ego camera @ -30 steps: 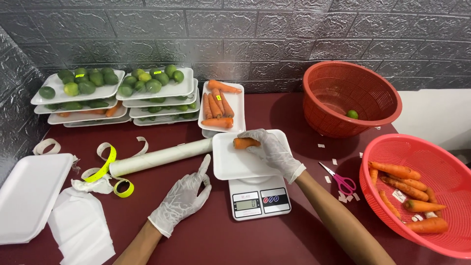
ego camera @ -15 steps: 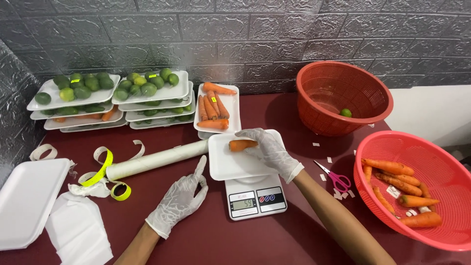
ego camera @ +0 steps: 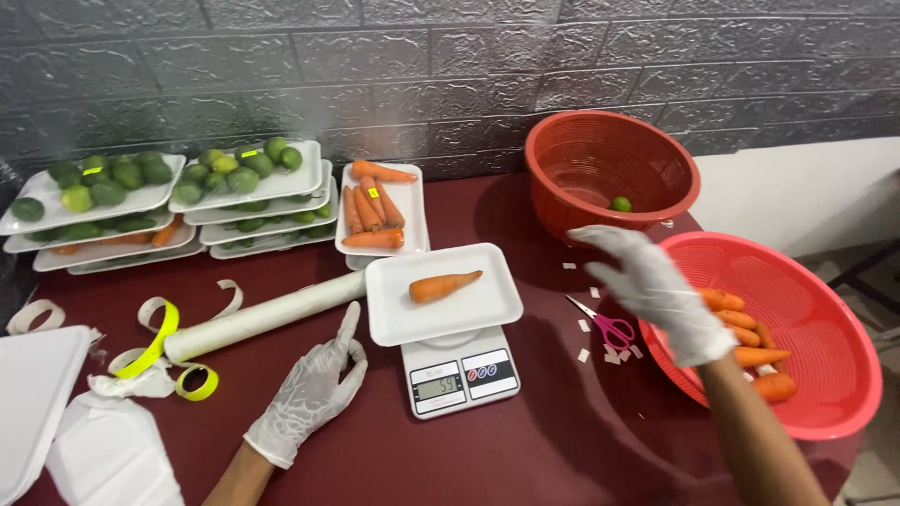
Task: Picking carrots from a basket, arranging them on a foam tray, weighing the tray on a digital scale, and sealing it with plastic wrap.
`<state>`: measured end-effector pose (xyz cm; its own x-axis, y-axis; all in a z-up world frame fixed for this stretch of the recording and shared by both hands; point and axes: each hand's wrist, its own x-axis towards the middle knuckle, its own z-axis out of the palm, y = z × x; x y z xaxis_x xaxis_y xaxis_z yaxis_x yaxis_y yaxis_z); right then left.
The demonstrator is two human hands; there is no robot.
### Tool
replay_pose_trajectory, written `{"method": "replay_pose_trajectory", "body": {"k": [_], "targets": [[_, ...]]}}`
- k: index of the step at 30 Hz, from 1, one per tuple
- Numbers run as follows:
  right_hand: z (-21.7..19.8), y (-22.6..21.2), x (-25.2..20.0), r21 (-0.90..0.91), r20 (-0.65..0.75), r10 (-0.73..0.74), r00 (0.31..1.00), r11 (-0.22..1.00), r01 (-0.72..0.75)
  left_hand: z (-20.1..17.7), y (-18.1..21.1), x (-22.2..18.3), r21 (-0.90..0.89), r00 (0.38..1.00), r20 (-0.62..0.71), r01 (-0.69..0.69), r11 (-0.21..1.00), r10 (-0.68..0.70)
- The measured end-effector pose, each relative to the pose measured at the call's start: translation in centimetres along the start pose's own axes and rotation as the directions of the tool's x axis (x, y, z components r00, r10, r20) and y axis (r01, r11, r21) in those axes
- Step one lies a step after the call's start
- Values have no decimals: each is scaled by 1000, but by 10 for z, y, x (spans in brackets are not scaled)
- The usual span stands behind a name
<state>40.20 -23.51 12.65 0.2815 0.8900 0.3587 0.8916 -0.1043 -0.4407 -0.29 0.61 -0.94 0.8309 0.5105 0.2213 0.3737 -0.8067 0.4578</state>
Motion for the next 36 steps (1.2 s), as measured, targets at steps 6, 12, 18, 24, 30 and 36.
{"method": "replay_pose_trajectory", "body": {"k": [6, 12, 18, 24, 30, 36], "targets": [[-77, 71, -76, -86, -54, 442, 895, 891, -445, 1, 0, 0, -15, 999, 19, 41, 999, -40], [-92, 148, -136, -370, 15, 860, 509, 478, -796, -10, 16, 2, -14, 984, 81, 158, 987, -156], [-85, 151, -151, -81, 270, 865, 423, 458, -885, -7, 13, 1, -38, 982, 74, 175, 984, -171], [-72, 179, -169, -405, 191, 866, 462, 499, -767, -3, 7, -1, -35, 994, 33, 106, 994, -105], [-77, 146, -163, -599, 71, 903, 424, 378, -705, 2, 1, -2, -26, 1000, -16, 6, 1000, -7], [-89, 103, -145, -711, -88, 749, 656, 415, -568, 0, 4, 0, -15, 1000, 4, 28, 999, -28]]}}
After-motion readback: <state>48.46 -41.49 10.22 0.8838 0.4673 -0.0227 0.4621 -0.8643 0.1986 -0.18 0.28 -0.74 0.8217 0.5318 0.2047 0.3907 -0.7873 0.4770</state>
